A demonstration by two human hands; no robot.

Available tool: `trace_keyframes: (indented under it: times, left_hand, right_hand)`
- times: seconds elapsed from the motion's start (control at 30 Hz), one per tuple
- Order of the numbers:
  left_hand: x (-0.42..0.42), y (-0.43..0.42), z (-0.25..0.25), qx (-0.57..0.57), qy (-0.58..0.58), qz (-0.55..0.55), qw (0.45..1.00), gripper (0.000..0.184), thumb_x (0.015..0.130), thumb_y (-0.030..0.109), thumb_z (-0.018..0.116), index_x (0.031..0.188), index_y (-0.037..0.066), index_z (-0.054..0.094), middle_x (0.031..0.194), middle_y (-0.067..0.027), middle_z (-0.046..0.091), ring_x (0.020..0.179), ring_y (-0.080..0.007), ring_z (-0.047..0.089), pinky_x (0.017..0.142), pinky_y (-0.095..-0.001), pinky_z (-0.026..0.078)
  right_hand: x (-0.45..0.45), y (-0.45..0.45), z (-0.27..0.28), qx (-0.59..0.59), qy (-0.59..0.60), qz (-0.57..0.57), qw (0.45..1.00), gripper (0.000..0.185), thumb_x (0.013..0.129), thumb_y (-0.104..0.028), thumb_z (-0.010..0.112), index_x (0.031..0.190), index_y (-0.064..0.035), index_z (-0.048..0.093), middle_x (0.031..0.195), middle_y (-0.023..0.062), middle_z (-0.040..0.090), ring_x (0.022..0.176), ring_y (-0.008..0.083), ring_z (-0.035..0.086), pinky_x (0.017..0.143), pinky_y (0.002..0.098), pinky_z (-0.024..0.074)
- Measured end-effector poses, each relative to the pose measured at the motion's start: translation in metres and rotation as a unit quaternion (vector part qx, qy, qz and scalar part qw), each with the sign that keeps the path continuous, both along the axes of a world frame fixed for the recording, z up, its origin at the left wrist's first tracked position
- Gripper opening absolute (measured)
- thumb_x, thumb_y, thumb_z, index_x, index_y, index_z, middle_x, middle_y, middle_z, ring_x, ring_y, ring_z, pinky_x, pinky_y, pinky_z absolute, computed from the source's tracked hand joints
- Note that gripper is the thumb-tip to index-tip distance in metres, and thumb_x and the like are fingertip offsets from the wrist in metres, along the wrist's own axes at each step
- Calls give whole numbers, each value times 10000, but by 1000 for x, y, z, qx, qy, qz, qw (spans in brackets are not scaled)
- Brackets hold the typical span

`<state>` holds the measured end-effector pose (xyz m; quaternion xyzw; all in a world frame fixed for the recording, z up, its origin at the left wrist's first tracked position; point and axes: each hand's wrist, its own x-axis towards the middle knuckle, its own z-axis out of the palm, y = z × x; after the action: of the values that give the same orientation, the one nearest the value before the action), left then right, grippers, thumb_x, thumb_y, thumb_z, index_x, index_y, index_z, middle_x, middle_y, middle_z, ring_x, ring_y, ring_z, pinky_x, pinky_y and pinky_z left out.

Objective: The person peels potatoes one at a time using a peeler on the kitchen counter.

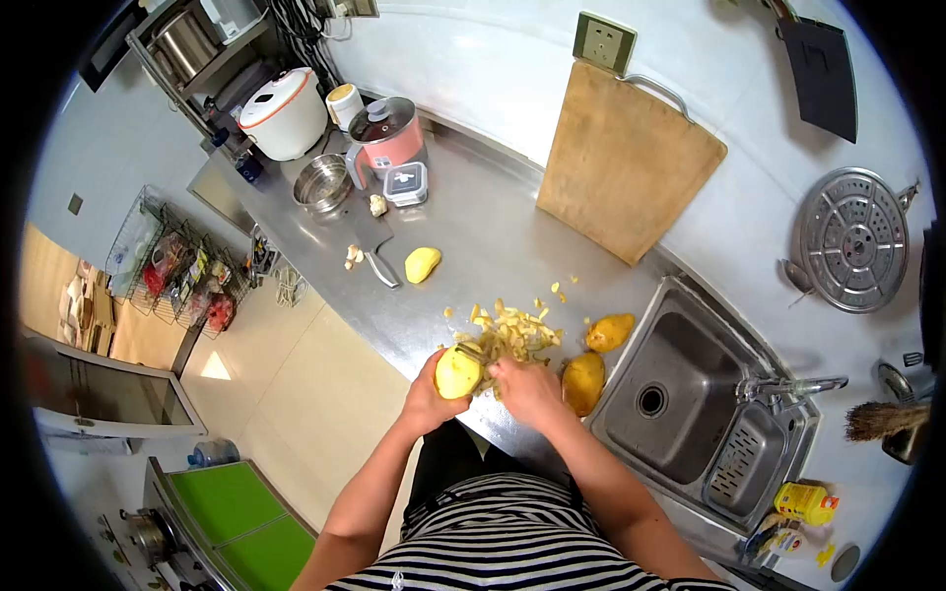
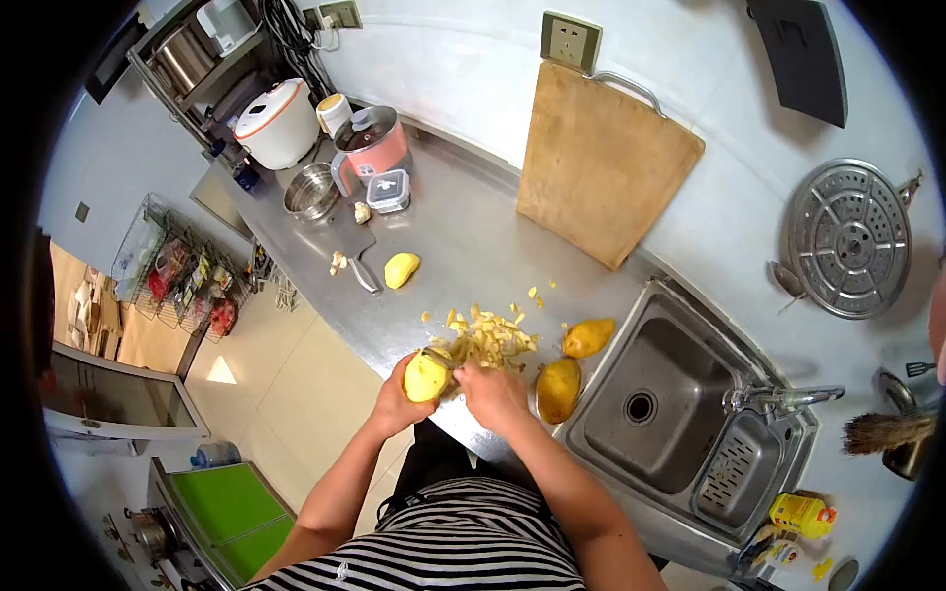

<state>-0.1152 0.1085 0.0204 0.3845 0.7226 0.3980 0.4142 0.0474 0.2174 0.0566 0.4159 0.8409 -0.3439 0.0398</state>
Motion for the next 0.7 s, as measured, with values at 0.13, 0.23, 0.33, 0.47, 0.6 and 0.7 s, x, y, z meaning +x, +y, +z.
trace_keyframes:
  times: [0.13, 0.23, 0.33, 0.47, 0.6, 0.7]
  left_hand:
    - [6, -4, -4, 24, -20, -5, 1000, 852, 625, 174, 766, 1352, 17, 351, 1185, -142, 557, 1106, -225, 546, 950, -315, 433]
    - [9, -4, -2, 30, -19, -15, 999, 850, 625, 166, 769, 1350, 23, 350, 1192, -138, 554, 1116, -220, 541, 960, -320, 426]
    - [4, 1, -3, 26, -13, 1, 1000, 888, 623, 179, 783, 1364, 14, 322, 1207, -142, 543, 1131, -222, 531, 968, -324, 421]
    - [2, -2, -10, 13, 13, 12, 1000, 889, 621, 179, 786, 1360, 3, 325, 1205, -149, 544, 1128, -224, 531, 965, -324, 423]
    - [8, 0, -8, 18, -19, 16, 1000, 862, 631, 175, 778, 1349, -11, 337, 1204, -151, 543, 1129, -222, 528, 963, -322, 423]
    - [11, 0, 1, 40, 0, -1, 999, 839, 641, 163, 769, 1342, -15, 345, 1194, -147, 545, 1119, -215, 530, 954, -319, 427]
  right_hand:
    - [-4, 13, -32, 10, -25, -42, 999, 331, 964, -337, 398, 1066, -69, 563, 843, 222, 639, 812, 412, 619, 725, 535, 457]
    - [6, 26, -42, 1, -25, -88, 996, 335, 961, -328, 407, 1095, -65, 564, 857, 231, 636, 821, 431, 608, 733, 538, 452]
    - [9, 18, -34, -14, -32, -71, 997, 344, 967, -342, 384, 1067, -60, 553, 873, 224, 640, 836, 419, 611, 739, 526, 458]
    - [4, 2, -6, -11, 3, -47, 999, 357, 970, -369, 375, 1005, -53, 538, 852, 200, 651, 833, 388, 631, 723, 514, 471]
    - [0, 6, -19, 34, 18, 12, 999, 353, 974, -355, 373, 957, -51, 553, 844, 191, 656, 821, 379, 638, 723, 507, 475]
    - [2, 30, -35, 25, -23, -88, 996, 359, 980, -348, 360, 970, -54, 566, 863, 202, 655, 833, 384, 635, 728, 507, 474]
